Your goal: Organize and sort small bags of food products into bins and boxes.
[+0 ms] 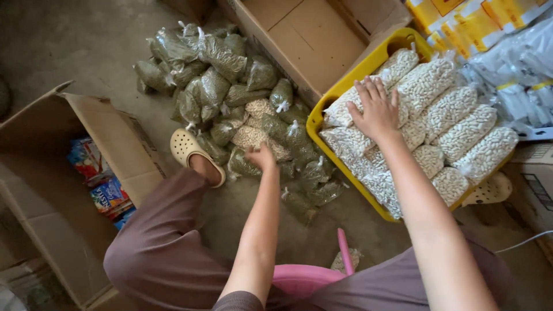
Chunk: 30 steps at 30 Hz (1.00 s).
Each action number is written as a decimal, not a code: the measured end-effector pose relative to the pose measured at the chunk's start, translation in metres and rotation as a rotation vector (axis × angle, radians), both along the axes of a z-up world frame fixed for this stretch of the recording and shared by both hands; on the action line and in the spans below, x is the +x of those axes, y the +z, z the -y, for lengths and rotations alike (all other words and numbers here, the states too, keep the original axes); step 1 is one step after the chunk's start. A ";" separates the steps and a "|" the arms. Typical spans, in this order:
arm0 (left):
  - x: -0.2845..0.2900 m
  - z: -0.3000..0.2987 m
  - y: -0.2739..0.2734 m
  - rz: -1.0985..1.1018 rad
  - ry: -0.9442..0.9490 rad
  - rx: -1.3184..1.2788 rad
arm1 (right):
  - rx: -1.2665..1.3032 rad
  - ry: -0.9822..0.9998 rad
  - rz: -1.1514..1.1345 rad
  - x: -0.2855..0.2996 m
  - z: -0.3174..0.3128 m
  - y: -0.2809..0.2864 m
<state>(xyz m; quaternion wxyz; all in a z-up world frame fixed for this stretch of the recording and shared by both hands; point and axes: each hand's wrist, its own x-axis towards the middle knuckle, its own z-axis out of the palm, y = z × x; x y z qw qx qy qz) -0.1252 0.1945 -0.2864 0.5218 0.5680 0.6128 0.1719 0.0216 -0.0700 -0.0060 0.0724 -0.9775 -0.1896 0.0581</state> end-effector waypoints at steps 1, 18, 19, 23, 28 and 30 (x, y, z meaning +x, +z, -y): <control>-0.002 -0.004 0.003 -0.001 -0.001 -0.001 | -0.001 -0.001 -0.001 -0.004 -0.002 0.006; -0.023 -0.080 -0.003 0.188 -0.097 -0.689 | 0.546 0.021 0.066 -0.130 0.042 0.094; -0.030 -0.081 0.004 0.193 -0.108 -0.683 | 0.552 0.015 0.076 -0.141 0.037 0.106; -0.042 -0.058 0.093 0.466 -0.193 -0.736 | 0.913 -0.293 -0.538 -0.178 0.029 0.114; -0.055 0.008 0.238 0.671 -0.384 -0.746 | 1.361 -0.365 -0.862 -0.185 0.021 0.095; -0.071 0.024 0.219 0.955 -0.581 -0.972 | 1.599 -0.480 -1.050 -0.178 0.021 0.082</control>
